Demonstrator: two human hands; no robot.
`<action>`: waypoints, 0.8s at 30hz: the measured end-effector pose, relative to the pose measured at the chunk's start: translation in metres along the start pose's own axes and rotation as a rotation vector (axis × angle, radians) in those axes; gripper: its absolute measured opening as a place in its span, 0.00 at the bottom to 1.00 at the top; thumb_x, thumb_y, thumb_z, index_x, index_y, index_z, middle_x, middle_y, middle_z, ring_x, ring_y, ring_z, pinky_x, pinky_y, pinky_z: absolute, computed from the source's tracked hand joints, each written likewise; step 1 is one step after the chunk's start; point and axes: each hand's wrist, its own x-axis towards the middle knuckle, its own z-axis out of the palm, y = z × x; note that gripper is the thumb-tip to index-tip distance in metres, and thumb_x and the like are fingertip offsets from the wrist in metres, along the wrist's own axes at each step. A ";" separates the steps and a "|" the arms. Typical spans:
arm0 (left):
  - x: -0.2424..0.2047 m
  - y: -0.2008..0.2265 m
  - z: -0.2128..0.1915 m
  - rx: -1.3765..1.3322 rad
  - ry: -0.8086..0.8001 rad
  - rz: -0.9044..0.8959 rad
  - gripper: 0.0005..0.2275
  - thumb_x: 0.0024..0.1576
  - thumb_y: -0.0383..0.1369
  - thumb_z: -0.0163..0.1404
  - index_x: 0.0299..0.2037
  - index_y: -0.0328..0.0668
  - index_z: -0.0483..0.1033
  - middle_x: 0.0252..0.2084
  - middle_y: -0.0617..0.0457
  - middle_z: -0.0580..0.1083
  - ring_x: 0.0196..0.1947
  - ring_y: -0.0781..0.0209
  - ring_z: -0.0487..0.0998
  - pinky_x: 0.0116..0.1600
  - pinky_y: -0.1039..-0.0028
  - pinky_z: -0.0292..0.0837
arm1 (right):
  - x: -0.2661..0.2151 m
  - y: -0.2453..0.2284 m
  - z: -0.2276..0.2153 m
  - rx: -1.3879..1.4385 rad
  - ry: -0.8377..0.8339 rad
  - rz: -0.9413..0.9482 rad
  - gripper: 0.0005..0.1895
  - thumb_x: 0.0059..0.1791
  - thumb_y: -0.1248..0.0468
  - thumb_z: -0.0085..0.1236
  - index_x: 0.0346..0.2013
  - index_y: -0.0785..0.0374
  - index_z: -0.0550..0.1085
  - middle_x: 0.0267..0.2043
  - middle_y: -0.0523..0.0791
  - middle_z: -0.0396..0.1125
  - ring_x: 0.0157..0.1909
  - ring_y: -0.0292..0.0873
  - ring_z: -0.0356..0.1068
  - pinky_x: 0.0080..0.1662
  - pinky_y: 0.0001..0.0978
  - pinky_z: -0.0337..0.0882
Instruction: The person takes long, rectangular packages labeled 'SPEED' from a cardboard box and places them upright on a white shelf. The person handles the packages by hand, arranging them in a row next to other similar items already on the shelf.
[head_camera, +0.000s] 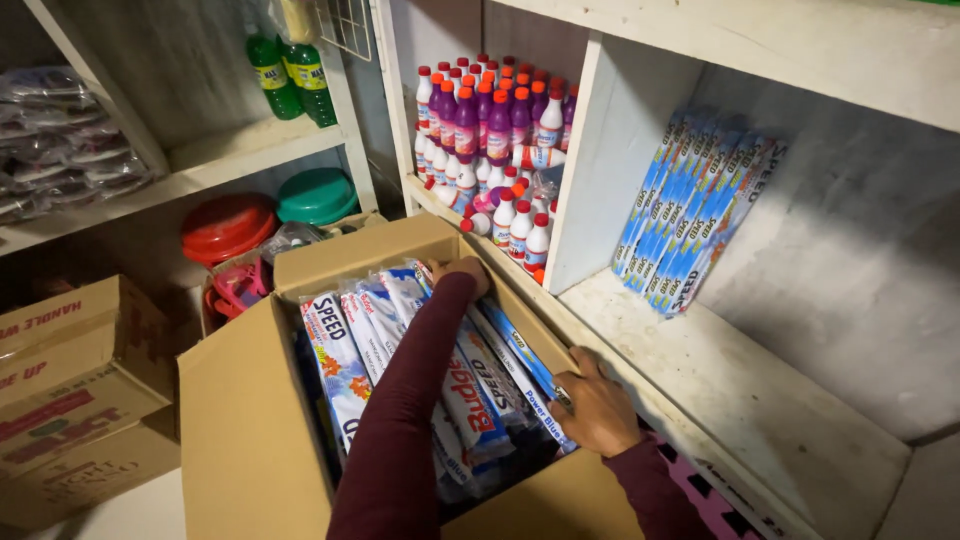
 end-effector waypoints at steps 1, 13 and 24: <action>0.009 -0.003 0.008 -0.013 0.062 -0.007 0.17 0.59 0.44 0.48 0.53 0.48 0.82 0.58 0.46 0.77 0.62 0.39 0.74 0.71 0.28 0.34 | 0.000 -0.001 -0.001 -0.004 -0.009 0.015 0.24 0.40 0.56 0.67 0.50 0.54 0.79 0.70 0.51 0.54 0.66 0.55 0.60 0.58 0.52 0.68; -0.007 -0.002 0.007 0.187 0.131 -0.030 0.15 0.56 0.40 0.52 0.52 0.51 0.83 0.58 0.46 0.78 0.64 0.42 0.70 0.67 0.38 0.48 | 0.001 0.000 0.000 -0.012 -0.002 0.009 0.23 0.40 0.57 0.67 0.50 0.54 0.79 0.69 0.51 0.54 0.69 0.55 0.57 0.60 0.50 0.65; -0.091 0.030 -0.090 -0.070 0.318 0.096 0.17 0.50 0.39 0.61 0.47 0.40 0.80 0.53 0.39 0.75 0.54 0.39 0.76 0.56 0.52 0.74 | -0.001 0.002 -0.002 0.252 0.280 -0.126 0.31 0.41 0.59 0.68 0.58 0.63 0.72 0.62 0.54 0.63 0.63 0.58 0.64 0.60 0.45 0.66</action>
